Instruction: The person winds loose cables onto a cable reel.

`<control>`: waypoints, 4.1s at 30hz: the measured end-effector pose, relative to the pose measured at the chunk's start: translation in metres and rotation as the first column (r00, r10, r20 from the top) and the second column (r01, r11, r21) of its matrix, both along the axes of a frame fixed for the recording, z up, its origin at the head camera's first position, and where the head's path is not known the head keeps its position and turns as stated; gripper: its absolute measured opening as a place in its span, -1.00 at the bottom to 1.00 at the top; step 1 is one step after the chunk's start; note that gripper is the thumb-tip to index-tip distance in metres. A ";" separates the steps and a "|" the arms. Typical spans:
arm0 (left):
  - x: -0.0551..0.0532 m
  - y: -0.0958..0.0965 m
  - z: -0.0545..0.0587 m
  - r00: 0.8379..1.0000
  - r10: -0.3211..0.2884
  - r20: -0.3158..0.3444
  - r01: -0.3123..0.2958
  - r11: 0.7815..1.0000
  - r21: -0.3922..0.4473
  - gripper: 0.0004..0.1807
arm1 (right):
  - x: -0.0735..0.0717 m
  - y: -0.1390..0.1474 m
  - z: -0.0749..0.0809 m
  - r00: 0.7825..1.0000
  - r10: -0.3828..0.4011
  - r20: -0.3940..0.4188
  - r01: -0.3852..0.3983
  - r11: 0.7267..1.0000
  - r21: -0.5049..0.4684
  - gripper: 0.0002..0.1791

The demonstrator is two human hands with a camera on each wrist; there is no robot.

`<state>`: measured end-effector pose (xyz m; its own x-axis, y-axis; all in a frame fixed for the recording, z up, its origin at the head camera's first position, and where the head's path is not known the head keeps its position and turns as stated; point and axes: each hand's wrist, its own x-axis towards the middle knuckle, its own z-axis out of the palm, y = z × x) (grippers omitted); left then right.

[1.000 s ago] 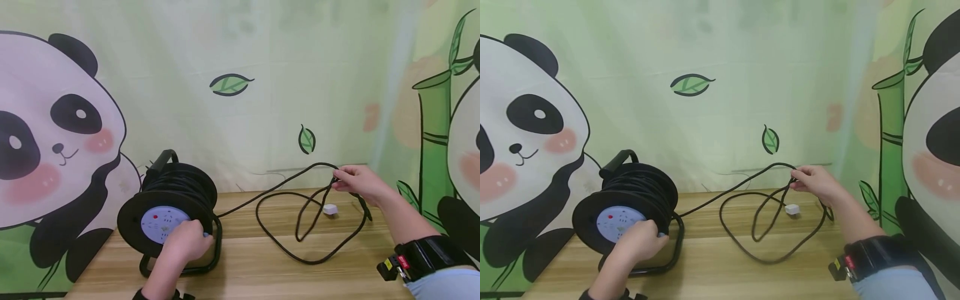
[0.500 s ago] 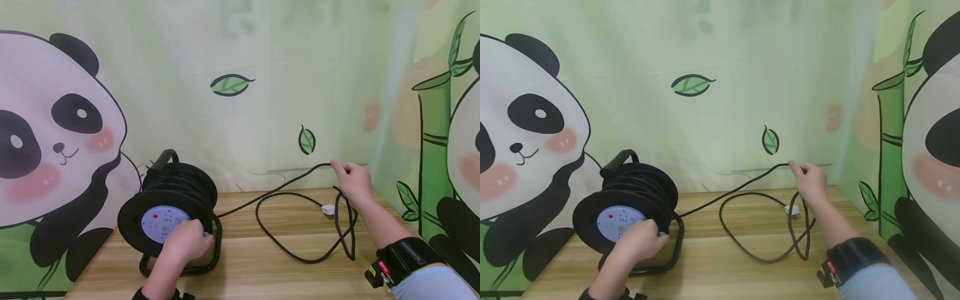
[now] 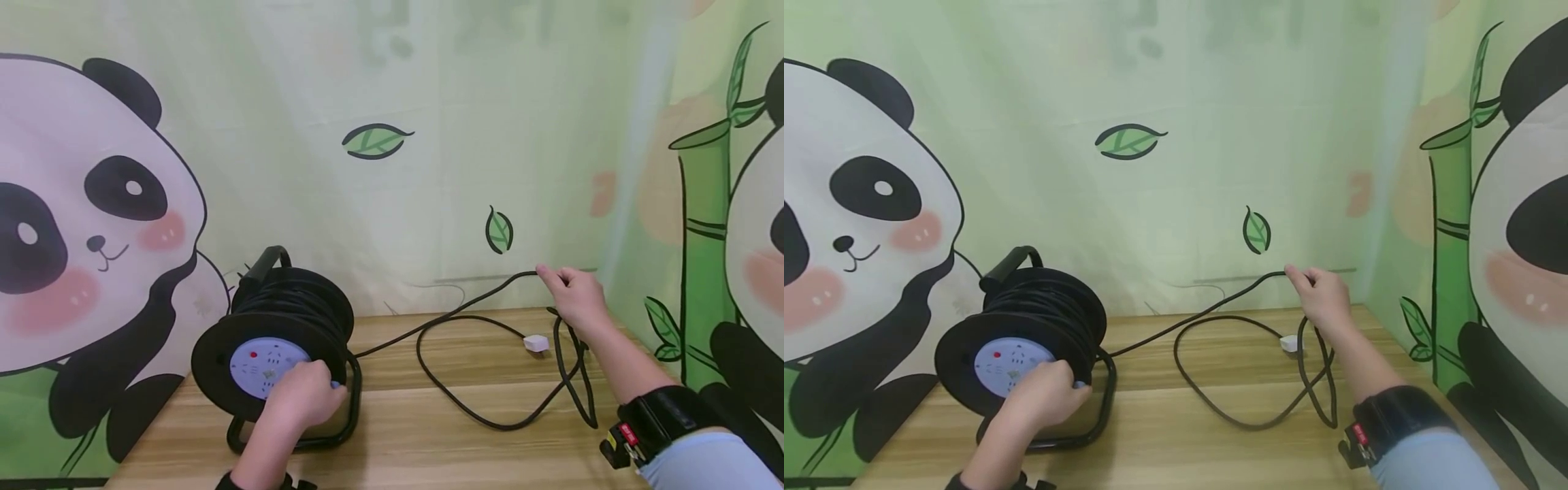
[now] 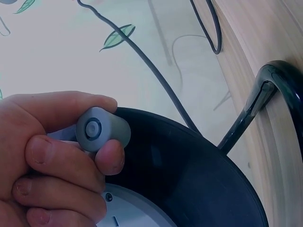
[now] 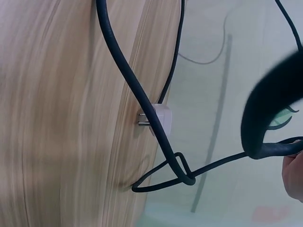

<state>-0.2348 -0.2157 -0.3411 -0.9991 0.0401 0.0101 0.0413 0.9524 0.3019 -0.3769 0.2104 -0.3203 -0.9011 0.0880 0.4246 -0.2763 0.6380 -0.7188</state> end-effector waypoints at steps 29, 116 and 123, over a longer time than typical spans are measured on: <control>-0.004 -0.029 -0.023 0.992 -0.002 0.128 0.013 0.996 -0.085 -0.63 | -0.006 -0.027 -0.019 0.993 0.105 0.049 -0.111 0.985 0.130 -0.36; 0.024 -0.181 0.002 0.964 0.165 0.207 -0.224 0.926 0.304 -0.52 | 0.012 -0.148 -0.061 0.821 0.502 0.270 -0.540 0.837 0.085 -0.64; 0.027 -0.186 0.009 0.976 0.177 0.126 -0.208 0.930 0.303 -0.45 | 0.013 -0.162 -0.067 0.810 0.531 0.250 -0.566 0.819 0.093 -0.74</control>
<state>-0.2078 -0.4018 -0.3326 -0.9843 -0.1428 -0.1042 -0.1768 0.7960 0.5789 -0.3643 0.0488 -0.3877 -0.8457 -0.4980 0.1920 -0.4727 0.5319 -0.7026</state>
